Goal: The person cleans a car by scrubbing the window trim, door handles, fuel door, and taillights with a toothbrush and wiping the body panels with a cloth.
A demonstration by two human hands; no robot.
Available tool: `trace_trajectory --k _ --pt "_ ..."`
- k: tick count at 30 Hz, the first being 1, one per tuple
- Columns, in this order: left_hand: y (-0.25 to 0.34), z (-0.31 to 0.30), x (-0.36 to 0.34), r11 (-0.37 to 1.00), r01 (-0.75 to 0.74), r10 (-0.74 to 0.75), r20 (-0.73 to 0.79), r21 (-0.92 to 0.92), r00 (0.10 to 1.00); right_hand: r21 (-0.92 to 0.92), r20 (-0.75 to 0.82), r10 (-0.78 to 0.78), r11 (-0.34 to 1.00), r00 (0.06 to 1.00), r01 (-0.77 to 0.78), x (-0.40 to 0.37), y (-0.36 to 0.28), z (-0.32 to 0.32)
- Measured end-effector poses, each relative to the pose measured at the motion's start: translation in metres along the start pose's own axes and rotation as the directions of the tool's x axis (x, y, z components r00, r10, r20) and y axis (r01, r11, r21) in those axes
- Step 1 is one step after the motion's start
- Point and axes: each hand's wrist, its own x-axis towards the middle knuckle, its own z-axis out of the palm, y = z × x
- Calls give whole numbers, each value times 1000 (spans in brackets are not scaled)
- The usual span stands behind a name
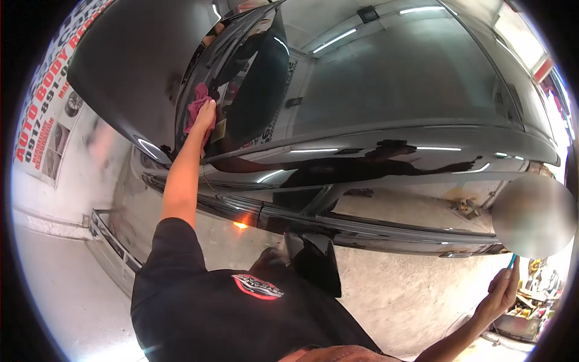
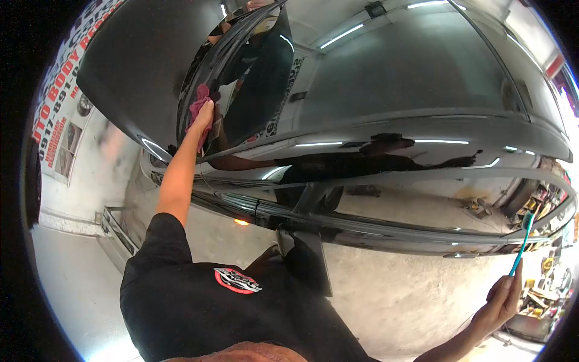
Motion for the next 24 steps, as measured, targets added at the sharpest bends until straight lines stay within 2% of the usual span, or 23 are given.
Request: trace_trajectory --k 1,3,4,5,6,7,8,9,10,11,13,14,15,16,17,18,19,20,21,22,23,24 --pt "-6 6 5 1000 16 -15 -31 15 999 0 -5 5 1000 1000 -5 0 -1 0" --pt "163 0 -40 960 -280 279 -20 -6 960 79 -21 28 997 999 -27 3 -5 15" --pt "241 8 -41 841 -539 540 -15 45 842 106 -19 13 994 1000 -11 5 -7 23" --pt "357 -10 -86 848 -530 528 73 12 846 138 -11 -11 990 1000 12 9 -12 33" --pt "422 -1 -109 762 -639 647 61 -106 760 150 -12 -58 987 998 60 11 -22 45" --pt "469 18 -131 406 -912 903 -175 55 392 229 13 -69 971 997 65 15 -25 51" --pt "520 12 -157 371 -922 928 0 -112 374 228 32 -108 969 994 98 17 -31 56" --pt "554 25 -178 312 -901 929 -103 -302 357 226 44 -143 965 989 130 17 -37 59" --pt "575 41 -188 135 -977 970 -178 -167 165 218 60 -199 959 978 182 18 -42 61" --pt "585 58 -197 158 -972 921 -330 -174 208 165 63 -217 965 974 204 16 -45 61" --pt "569 45 -180 250 -945 930 -219 -210 295 92 10 -111 990 994 110 6 -52 58" --pt "548 32 -161 369 -904 909 -120 -217 399 97 48 -127 988 991 122 1 -39 42" --pt "516 14 -134 476 -853 871 -19 -215 491 77 2 -143 987 990 142 -5 -39 40" --pt "472 11 -111 618 -771 768 -92 -153 634 35 -27 -93 995 995 94 -12 -25 27" --pt "433 -12 -80 887 -458 452 302 -54 839 -7 -59 -45 999 997 45 -19 -10 13" --pt "355 0 -51 862 -502 504 19 -75 863 9 -91 -17 1000 996 18 -28 -8 6" --pt "295 -13 -38 925 -375 377 44 -58 925 2 -85 0 1000 996 0 -33 -13 5" --pt "222 -16 -26 920 -392 392 -14 5 920 -6 -85 19 1000 996 -20 -40 -19 3" --pt "167 -29 -28 978 -202 199 56 54 978 -20 -94 44 999 995 -46 -49 -24 -1" --pt "141 -41 -54 994 -96 93 -67 -45 993 -45 -80 -3 999 997 0 -55 -24 -2" --pt "75 -41 -42 995 12 -6 60 -102 998 -71 -106 104 991 989 -112 -61 -39 2" --pt "1 -30 -27 989 -39 48 56 -144 997 -88 -105 109 989 988 -119 -63 -49 9"
